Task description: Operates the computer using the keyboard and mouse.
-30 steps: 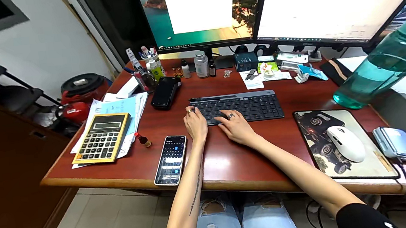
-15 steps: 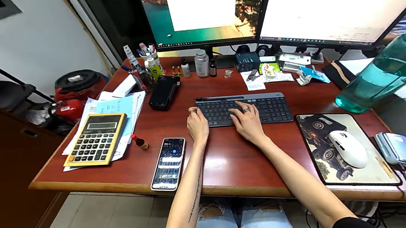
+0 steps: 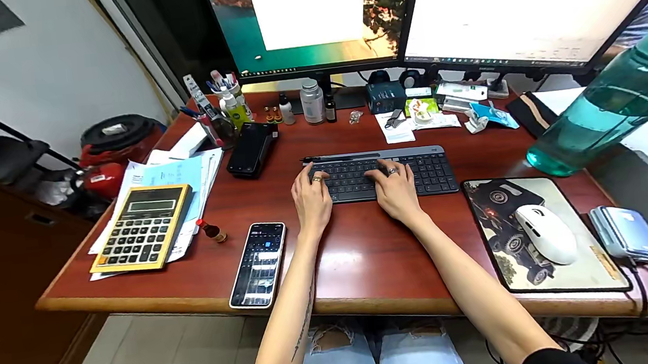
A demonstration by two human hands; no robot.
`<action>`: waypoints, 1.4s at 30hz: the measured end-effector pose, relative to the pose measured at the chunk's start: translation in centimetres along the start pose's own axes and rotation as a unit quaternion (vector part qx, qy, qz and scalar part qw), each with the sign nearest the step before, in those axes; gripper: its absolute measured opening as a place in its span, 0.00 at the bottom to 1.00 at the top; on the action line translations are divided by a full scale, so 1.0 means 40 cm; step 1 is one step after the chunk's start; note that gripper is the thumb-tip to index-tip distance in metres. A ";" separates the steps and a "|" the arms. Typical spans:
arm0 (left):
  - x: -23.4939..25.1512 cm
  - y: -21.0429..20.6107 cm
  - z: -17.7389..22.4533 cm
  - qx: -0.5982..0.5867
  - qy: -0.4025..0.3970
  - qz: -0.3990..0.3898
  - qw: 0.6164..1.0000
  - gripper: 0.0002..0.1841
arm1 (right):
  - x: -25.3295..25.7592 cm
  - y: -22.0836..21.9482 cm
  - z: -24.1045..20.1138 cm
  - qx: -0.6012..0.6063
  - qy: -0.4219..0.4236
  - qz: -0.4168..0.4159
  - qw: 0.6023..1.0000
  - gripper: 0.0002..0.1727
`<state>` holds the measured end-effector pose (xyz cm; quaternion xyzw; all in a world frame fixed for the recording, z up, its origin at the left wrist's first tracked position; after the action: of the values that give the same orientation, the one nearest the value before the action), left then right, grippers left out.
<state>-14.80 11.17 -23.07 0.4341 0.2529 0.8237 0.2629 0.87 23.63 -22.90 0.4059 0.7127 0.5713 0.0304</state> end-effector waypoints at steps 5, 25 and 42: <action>0.000 0.003 -0.016 0.001 0.010 0.008 1.000 0.16 | 0.005 0.024 0.063 -0.001 -0.062 0.018 0.998 0.21; 0.013 -0.022 -0.013 0.002 -0.032 -0.013 0.999 0.13 | -0.017 -0.013 -0.051 0.001 0.087 0.007 0.996 0.21; 0.017 0.014 0.009 -0.024 -0.057 0.081 0.995 0.13 | -0.274 0.359 0.237 0.011 0.022 0.088 0.996 0.22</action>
<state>-14.95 11.28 -22.13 0.4931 0.1816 0.8220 0.2197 20.81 24.65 -18.72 0.4545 0.6808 0.5730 -0.0398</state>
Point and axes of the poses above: each hand's wrist, its own x-axis towards the middle knuckle, its own y-axis out of the back of the hand, z = x × y, the point moved 7 cm from there along x, towards the middle knuckle, and after that the axes turned 1 degree about z, right-handed, at the moved point
